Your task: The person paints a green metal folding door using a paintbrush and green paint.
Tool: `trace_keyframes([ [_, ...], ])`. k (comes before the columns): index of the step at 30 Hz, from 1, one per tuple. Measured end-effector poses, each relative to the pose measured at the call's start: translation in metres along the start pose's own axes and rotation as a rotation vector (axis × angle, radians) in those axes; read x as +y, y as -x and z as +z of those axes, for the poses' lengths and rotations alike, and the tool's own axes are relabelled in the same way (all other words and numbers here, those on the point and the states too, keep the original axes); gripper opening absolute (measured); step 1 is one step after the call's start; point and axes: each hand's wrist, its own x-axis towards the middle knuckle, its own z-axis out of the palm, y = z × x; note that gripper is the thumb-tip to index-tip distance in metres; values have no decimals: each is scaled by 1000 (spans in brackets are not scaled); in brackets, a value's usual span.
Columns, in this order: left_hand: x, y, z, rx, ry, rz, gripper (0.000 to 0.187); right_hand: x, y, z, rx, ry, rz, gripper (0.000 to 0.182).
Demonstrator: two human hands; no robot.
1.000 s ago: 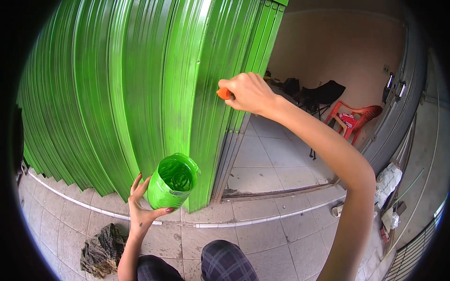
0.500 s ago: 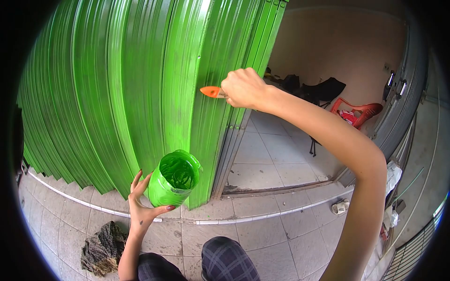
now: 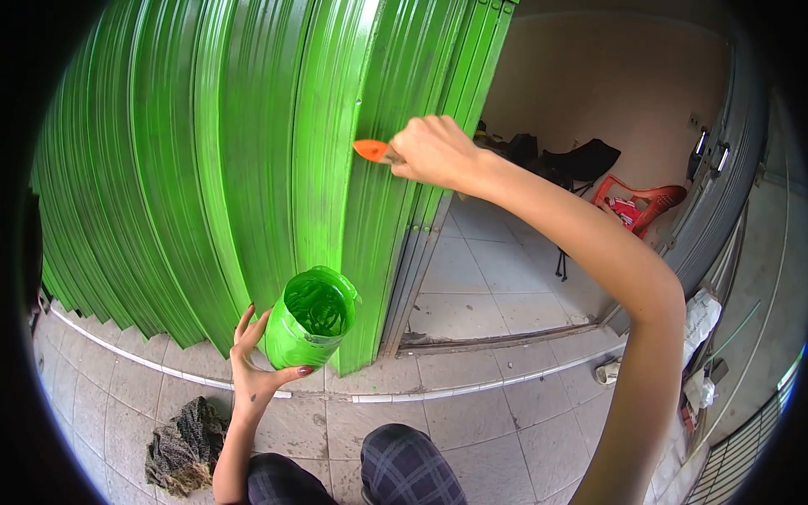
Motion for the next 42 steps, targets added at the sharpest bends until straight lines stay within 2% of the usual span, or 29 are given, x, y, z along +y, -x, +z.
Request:
trace_keyframes([
  [3,1,1,-1,1,-2,-1,90,0,4,2,-148,128,13,19],
  [6,2,0,-1,0,9,-7,89,-4,1,-9,-88,43,85,19],
  [9,2,1,1,-4,2,-7,89,-1,4,2,-71,-21,49,20],
  [12,3,0,0,2,-10,-9,89,-3,3,2,-183,154,-9,20],
  [16,3,0,1,3,-19,-7,89,-6,0,-9,-20,26,85,23],
  [17,3,1,2,1,-17,-7,89,-1,2,-3,15,20,37,24],
  [20,2,-1,3,0,-14,4,89,8,7,9,-75,141,-32,22],
  [21,2,0,4,4,-14,8,88,3,6,-3,-94,87,29,26],
  [24,5,-3,2,39,-44,53,88,-16,16,-42,81,-309,242,22],
  [26,3,-5,-1,83,-66,86,88,-23,38,-49,377,-529,229,21],
  [28,-4,-7,-3,135,-78,116,88,-52,71,-65,502,-1034,442,20],
  [30,-10,-10,-9,208,-148,172,88,-69,101,-61,693,-1254,338,19],
  [31,-12,-11,-11,241,-183,197,87,-69,112,-53,731,-1244,172,16],
  [33,-12,-14,-18,294,-215,246,83,-79,123,-36,759,-1343,35,11],
  [35,-8,-17,-25,340,-305,306,81,-100,125,-23,729,-1569,92,10],
  [38,-1,-25,-34,410,-392,394,76,-111,125,-12,678,-1731,111,14],
  [42,11,-34,-45,489,-513,491,75,-111,130,3,616,-1700,25,18],
])
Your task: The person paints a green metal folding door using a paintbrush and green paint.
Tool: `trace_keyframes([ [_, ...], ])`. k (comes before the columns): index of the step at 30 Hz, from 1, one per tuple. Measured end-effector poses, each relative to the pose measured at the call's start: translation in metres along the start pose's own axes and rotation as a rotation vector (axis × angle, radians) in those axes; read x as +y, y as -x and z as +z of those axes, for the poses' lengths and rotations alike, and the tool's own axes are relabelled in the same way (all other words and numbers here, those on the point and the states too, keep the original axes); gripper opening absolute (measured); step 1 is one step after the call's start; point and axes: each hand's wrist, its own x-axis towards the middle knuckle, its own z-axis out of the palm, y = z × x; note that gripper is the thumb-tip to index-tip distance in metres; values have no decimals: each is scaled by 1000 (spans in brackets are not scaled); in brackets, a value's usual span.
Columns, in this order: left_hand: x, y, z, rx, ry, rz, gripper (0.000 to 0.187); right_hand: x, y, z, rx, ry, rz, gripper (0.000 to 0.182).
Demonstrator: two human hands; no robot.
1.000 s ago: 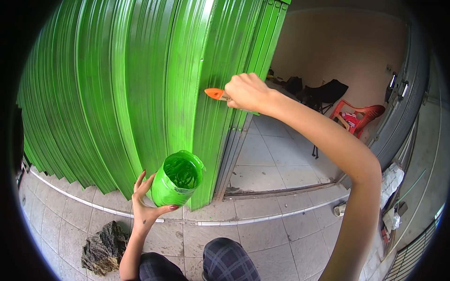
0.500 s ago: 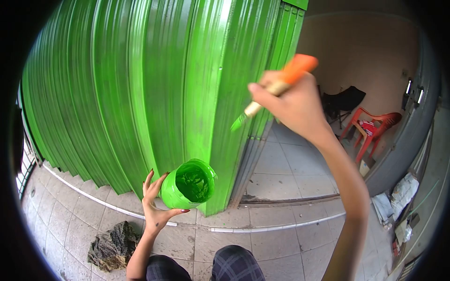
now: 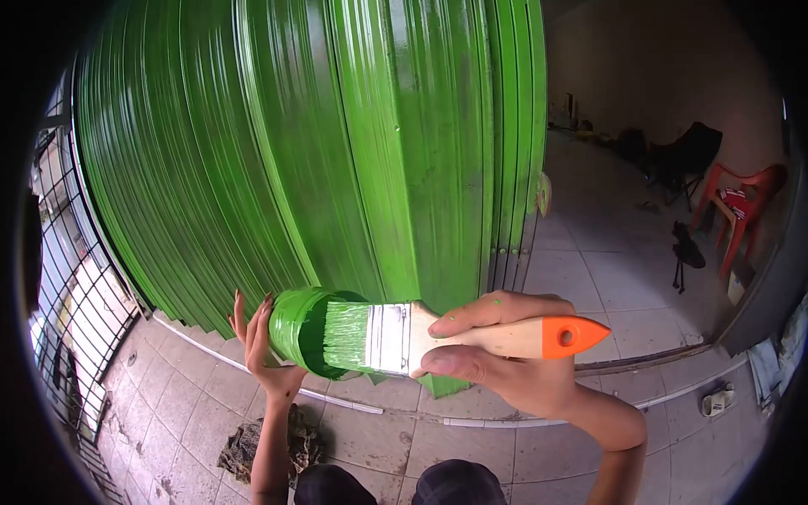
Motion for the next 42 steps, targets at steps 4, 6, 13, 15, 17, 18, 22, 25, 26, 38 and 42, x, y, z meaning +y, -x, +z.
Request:
trace_keyframes([
  [4,0,-24,-5,54,-83,117,73,9,11,-3,46,-196,94,22],
  [6,-1,-34,-7,70,-130,180,71,10,15,-1,110,-411,147,22],
  [13,2,-57,-9,81,-187,277,68,22,21,6,187,-514,153,22],
  [15,4,-59,-9,82,-216,295,69,29,22,9,197,-478,175,22],
  [17,8,-60,-7,102,-228,309,70,33,19,15,218,-458,181,23],
  [18,9,-60,-6,111,-234,317,71,37,18,18,231,-461,166,23],
  [22,14,-55,-2,143,-237,335,69,48,8,27,236,-337,88,23],
  [25,16,-50,3,168,-246,318,68,52,-1,37,242,-211,-27,21],
  [26,16,-49,4,169,-242,312,68,53,-4,40,238,-130,-69,20],
  [38,17,-28,15,126,-183,209,73,40,-26,38,-65,365,-98,17],
  [42,19,-21,16,96,-188,160,73,43,-27,38,-48,319,-86,17],
])
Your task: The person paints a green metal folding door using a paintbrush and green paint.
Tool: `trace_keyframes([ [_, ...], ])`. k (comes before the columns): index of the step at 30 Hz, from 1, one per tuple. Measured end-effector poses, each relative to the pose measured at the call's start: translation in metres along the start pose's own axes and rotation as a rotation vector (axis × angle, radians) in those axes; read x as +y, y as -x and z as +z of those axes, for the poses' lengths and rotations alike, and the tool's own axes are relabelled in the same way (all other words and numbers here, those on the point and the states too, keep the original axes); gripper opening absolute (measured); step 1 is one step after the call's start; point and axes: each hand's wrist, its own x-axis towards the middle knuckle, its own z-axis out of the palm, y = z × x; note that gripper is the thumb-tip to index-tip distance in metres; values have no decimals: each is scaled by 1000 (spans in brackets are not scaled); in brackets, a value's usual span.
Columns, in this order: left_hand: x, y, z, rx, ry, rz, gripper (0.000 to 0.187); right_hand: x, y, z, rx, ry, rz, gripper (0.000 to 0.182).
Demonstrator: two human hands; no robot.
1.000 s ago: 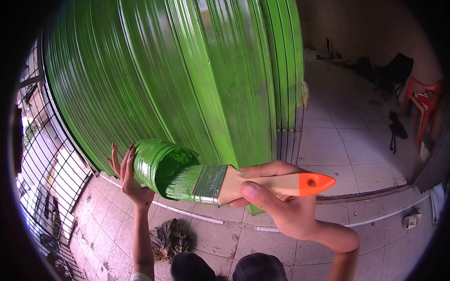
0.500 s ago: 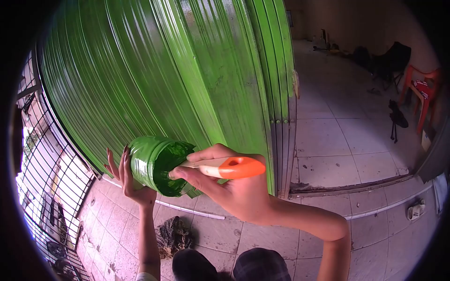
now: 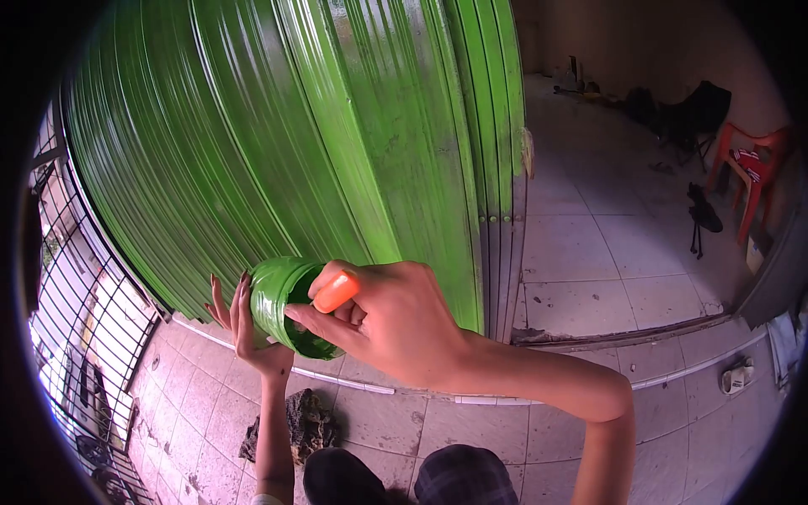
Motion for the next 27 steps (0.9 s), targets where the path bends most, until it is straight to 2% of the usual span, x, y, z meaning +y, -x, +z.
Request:
trace_keyframes([
  [2,0,3,0,-7,10,-30,74,7,1,1,39,10,-53,18],
  [8,-1,12,-3,-80,51,-93,82,8,2,0,85,-252,104,19],
  [12,4,21,-4,-183,46,-199,88,17,7,-4,190,-512,391,22],
  [18,15,30,3,-388,80,-359,91,52,29,-13,410,-681,782,32],
  [22,29,32,10,-464,141,-428,90,57,46,-17,588,-735,928,31],
  [27,37,43,13,-484,211,-476,90,51,70,-14,699,-768,984,29],
])
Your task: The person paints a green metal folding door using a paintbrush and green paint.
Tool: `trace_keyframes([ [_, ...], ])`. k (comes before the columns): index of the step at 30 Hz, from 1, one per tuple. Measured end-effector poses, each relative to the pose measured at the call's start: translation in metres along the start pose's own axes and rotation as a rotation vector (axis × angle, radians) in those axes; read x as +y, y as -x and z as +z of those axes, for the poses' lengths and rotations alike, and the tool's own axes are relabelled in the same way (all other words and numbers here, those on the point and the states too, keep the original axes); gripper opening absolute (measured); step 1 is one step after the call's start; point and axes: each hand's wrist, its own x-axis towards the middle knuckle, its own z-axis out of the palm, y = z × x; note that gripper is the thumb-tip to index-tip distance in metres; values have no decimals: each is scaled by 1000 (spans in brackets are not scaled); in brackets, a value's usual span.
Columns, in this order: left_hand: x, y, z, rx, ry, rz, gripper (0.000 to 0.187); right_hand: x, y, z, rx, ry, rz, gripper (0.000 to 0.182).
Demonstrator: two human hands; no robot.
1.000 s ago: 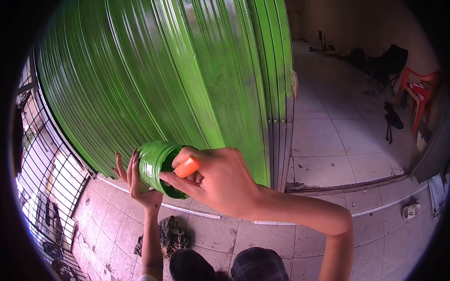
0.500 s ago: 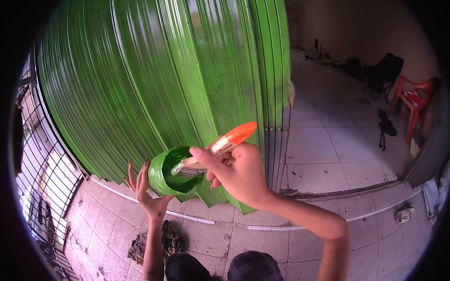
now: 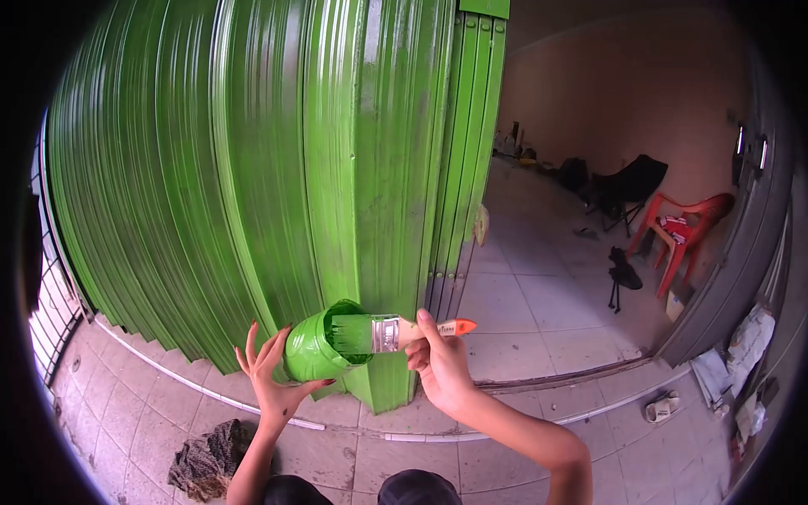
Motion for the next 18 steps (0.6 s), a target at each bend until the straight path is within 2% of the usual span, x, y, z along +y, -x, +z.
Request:
trace_keyframes([
  [4,-7,6,3,-57,85,-49,90,6,10,-9,37,-101,71,28],
  [7,-15,9,6,-131,170,-125,90,-2,12,-4,53,-77,-128,28],
  [11,-21,10,7,-159,279,-129,90,-15,22,9,-103,204,-362,29],
  [12,-21,9,7,-150,275,-122,90,-16,30,18,-96,245,-308,31],
  [16,-20,11,5,-120,237,-95,91,-14,32,16,-69,227,-314,33],
  [18,-21,11,5,-104,216,-94,91,-10,26,12,-52,203,-222,32],
])
